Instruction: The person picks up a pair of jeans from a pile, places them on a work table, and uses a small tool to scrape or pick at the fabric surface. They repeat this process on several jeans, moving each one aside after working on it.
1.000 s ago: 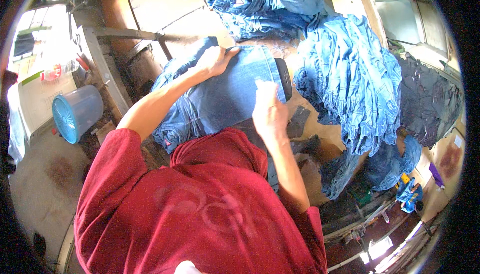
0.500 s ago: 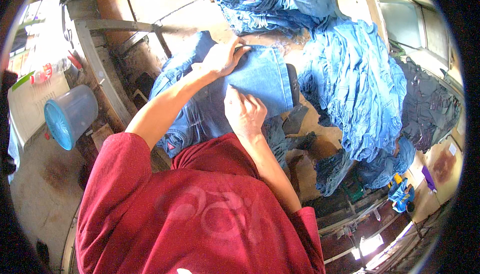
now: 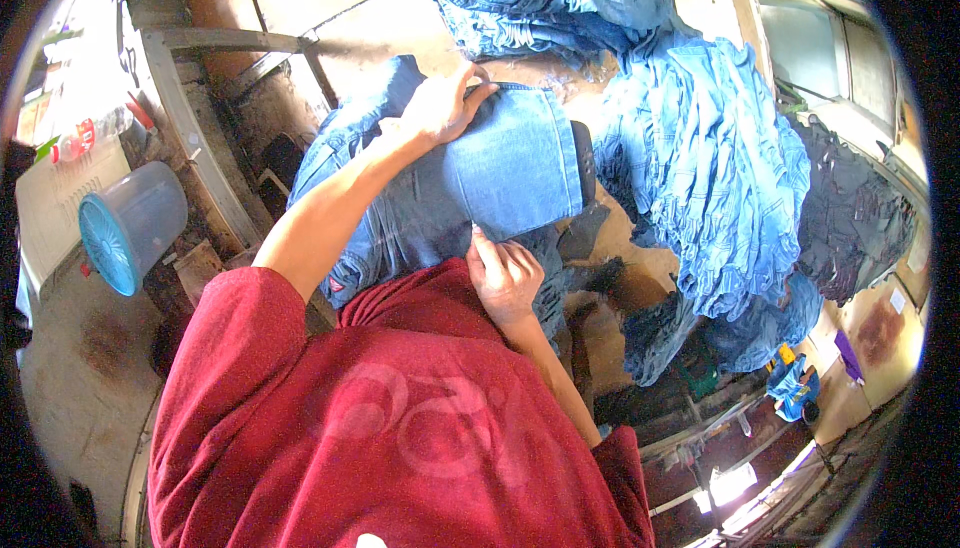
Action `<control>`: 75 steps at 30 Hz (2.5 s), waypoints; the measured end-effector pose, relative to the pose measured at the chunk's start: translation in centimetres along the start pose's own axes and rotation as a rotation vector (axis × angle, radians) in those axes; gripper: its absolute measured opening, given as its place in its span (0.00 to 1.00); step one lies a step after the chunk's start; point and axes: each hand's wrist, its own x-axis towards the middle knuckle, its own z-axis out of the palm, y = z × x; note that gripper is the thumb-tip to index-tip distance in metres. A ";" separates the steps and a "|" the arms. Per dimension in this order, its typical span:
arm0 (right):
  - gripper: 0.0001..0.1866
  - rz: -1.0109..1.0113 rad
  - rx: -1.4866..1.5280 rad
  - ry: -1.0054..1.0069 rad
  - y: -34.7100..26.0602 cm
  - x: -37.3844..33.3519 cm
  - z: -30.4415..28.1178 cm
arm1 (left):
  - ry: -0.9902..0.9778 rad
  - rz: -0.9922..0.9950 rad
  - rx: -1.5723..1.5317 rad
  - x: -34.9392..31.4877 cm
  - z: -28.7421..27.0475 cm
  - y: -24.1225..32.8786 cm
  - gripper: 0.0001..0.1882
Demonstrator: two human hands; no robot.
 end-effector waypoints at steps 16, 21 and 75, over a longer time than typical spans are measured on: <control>0.11 -0.025 -0.079 0.005 1.0 4.7 3.1 | 0.030 -0.009 0.036 -0.1 0.5 -0.2 0.19; 0.08 -0.054 -0.037 -0.013 0.5 1.9 0.6 | 0.032 0.002 0.001 0.0 0.5 -0.4 0.19; 0.05 0.028 0.015 0.053 0.4 1.6 0.4 | 0.055 0.015 0.033 -0.1 0.8 -0.6 0.15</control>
